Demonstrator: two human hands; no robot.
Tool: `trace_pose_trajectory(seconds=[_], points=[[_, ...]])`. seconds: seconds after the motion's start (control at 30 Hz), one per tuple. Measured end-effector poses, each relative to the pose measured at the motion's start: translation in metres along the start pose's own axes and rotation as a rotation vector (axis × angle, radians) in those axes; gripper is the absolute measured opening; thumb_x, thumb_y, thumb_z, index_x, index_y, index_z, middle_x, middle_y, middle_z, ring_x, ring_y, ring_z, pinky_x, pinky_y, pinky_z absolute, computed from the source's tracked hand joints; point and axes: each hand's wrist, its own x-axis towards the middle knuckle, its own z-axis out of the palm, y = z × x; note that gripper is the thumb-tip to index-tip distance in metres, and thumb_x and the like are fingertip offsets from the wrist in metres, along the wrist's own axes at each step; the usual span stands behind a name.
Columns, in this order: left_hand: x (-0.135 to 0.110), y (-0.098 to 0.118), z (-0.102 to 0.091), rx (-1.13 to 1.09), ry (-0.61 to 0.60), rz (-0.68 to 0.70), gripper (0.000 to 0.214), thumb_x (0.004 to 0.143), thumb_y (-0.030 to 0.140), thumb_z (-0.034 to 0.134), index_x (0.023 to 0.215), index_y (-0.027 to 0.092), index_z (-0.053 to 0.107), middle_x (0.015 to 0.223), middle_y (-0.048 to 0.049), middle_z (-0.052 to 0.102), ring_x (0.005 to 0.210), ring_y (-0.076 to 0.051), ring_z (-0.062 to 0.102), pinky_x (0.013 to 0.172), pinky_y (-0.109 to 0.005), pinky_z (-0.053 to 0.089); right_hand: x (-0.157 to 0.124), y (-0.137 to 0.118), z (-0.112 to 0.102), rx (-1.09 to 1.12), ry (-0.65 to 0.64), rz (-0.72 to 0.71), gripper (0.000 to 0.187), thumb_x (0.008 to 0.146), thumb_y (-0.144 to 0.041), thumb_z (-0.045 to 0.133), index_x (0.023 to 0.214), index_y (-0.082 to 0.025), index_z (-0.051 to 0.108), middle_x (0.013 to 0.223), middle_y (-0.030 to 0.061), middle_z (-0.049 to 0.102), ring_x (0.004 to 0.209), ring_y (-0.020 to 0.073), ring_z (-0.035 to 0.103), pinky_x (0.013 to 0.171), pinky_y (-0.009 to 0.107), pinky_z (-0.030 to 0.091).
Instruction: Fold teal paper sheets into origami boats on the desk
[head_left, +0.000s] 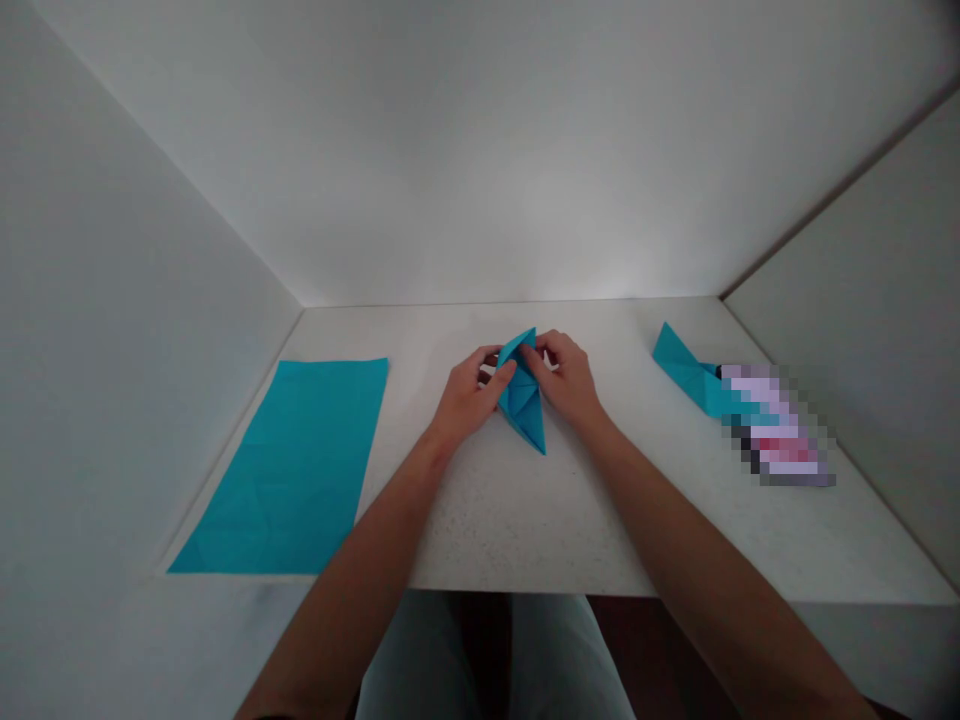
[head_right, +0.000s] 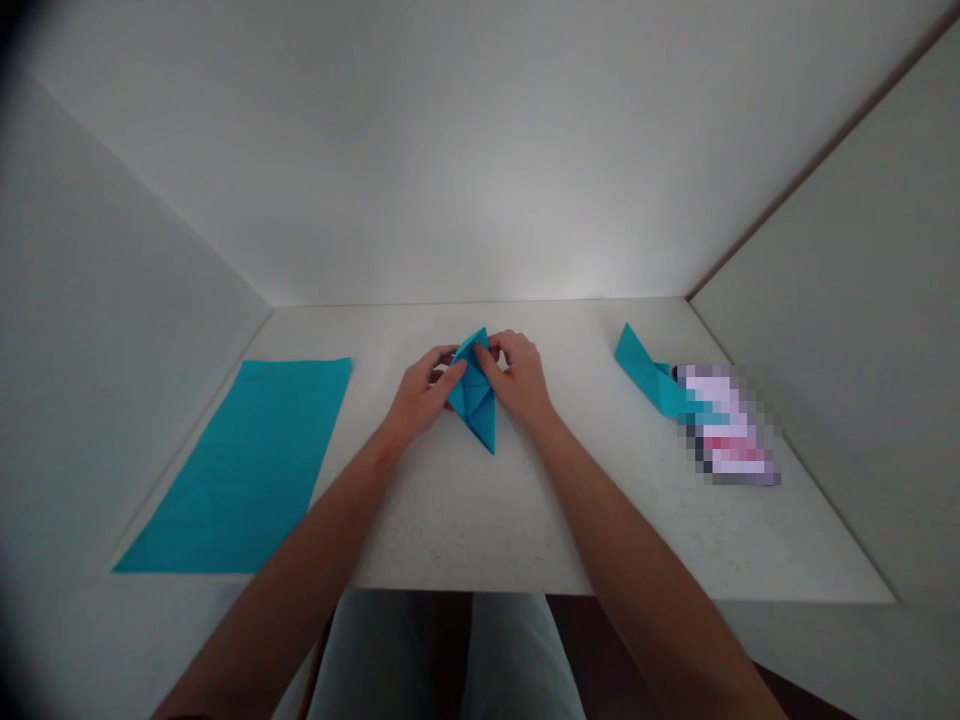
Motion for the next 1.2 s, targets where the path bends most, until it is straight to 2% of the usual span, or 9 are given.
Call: trace_pose_trajectory(seconds=[0.13,0.4,0.47,0.57,0.67,0.77,0.9,1.03,1.2], points=[[0.006,-0.006,-0.003,-0.018,0.072,-0.006,0.044,0.099,0.050,0.071,0.130,0.020,0.071,0.114,-0.0098,0.076,0.078,-0.016,0.072,0.058,-0.024,0.058,0.002,0.000,0.002,0.237,-0.047,0.142,0.035,0.098,-0.057,0.066,0.081,-0.027,0.064,0.078,-0.0002,0.063,0.076,0.0207,0.058,0.076,0.037,0.047],[0.011,-0.010,-0.008,0.055,0.179,0.070,0.038,0.100,0.043,0.072,0.133,0.024,0.070,0.123,-0.0108,0.076,0.098,-0.021,0.075,0.078,-0.031,0.062,0.006,0.000,0.003,0.647,-0.148,0.394,0.031,0.084,-0.053,0.071,0.076,-0.026,0.056,0.086,0.0016,0.067,0.098,0.0239,0.069,0.077,0.035,0.060],[0.009,-0.009,-0.010,0.129,0.211,0.144,0.045,0.097,0.041,0.075,0.139,0.026,0.066,0.129,-0.0113,0.073,0.104,-0.021,0.074,0.082,-0.033,0.063,0.006,0.000,0.003,0.657,-0.132,0.396,0.033,0.084,-0.053,0.071,0.074,-0.026,0.055,0.085,0.0018,0.065,0.100,0.0245,0.069,0.076,0.034,0.061],[0.004,-0.005,-0.011,0.328,0.228,0.302,0.074,0.088,0.039,0.085,0.154,0.029,0.054,0.144,-0.0124,0.061,0.115,-0.024,0.070,0.092,-0.038,0.063,0.005,-0.001,0.004,0.633,-0.095,0.373,0.037,0.086,-0.055,0.073,0.073,-0.026,0.054,0.085,0.0017,0.064,0.098,0.0233,0.067,0.074,0.033,0.062],[-0.002,-0.001,-0.009,0.531,0.202,0.355,0.090,0.082,0.035,0.090,0.161,0.031,0.047,0.149,-0.0121,0.054,0.124,-0.027,0.066,0.100,-0.042,0.062,0.004,-0.004,0.005,0.589,-0.098,0.326,0.039,0.087,-0.058,0.074,0.074,-0.026,0.057,0.084,0.0006,0.063,0.089,0.0203,0.063,0.074,0.033,0.062],[-0.004,0.001,-0.008,0.599,0.233,0.339,0.082,0.087,0.029,0.083,0.161,0.031,0.048,0.148,-0.0107,0.055,0.127,-0.027,0.065,0.103,-0.040,0.061,0.004,-0.007,0.004,0.566,-0.115,0.276,0.037,0.088,-0.057,0.075,0.076,-0.026,0.060,0.084,0.0001,0.062,0.084,0.0185,0.060,0.075,0.033,0.062],[-0.003,0.003,-0.010,0.525,0.221,0.351,0.065,0.096,0.028,0.070,0.160,0.029,0.054,0.146,-0.0113,0.062,0.127,-0.026,0.065,0.102,-0.038,0.060,0.004,-0.008,0.003,0.588,-0.098,0.286,0.038,0.087,-0.056,0.075,0.073,-0.026,0.057,0.078,-0.0015,0.053,0.078,0.0172,0.054,0.072,0.033,0.063],[0.001,0.001,-0.013,0.361,0.199,0.281,0.050,0.106,0.033,0.056,0.155,0.023,0.061,0.141,-0.0133,0.071,0.112,-0.023,0.070,0.085,-0.032,0.062,0.006,-0.006,0.001,0.644,-0.062,0.347,0.039,0.086,-0.054,0.074,0.071,-0.026,0.050,0.075,-0.0022,0.043,0.076,0.0174,0.049,0.071,0.033,0.065],[0.006,-0.002,-0.015,0.229,0.266,0.139,0.041,0.106,0.041,0.061,0.140,0.022,0.074,0.133,-0.0111,0.078,0.102,-0.021,0.073,0.087,-0.033,0.061,0.008,-0.005,-0.002,0.751,-0.030,0.406,0.041,0.081,-0.055,0.076,0.073,-0.026,0.047,0.077,-0.0020,0.046,0.075,0.0176,0.053,0.067,0.033,0.065]])
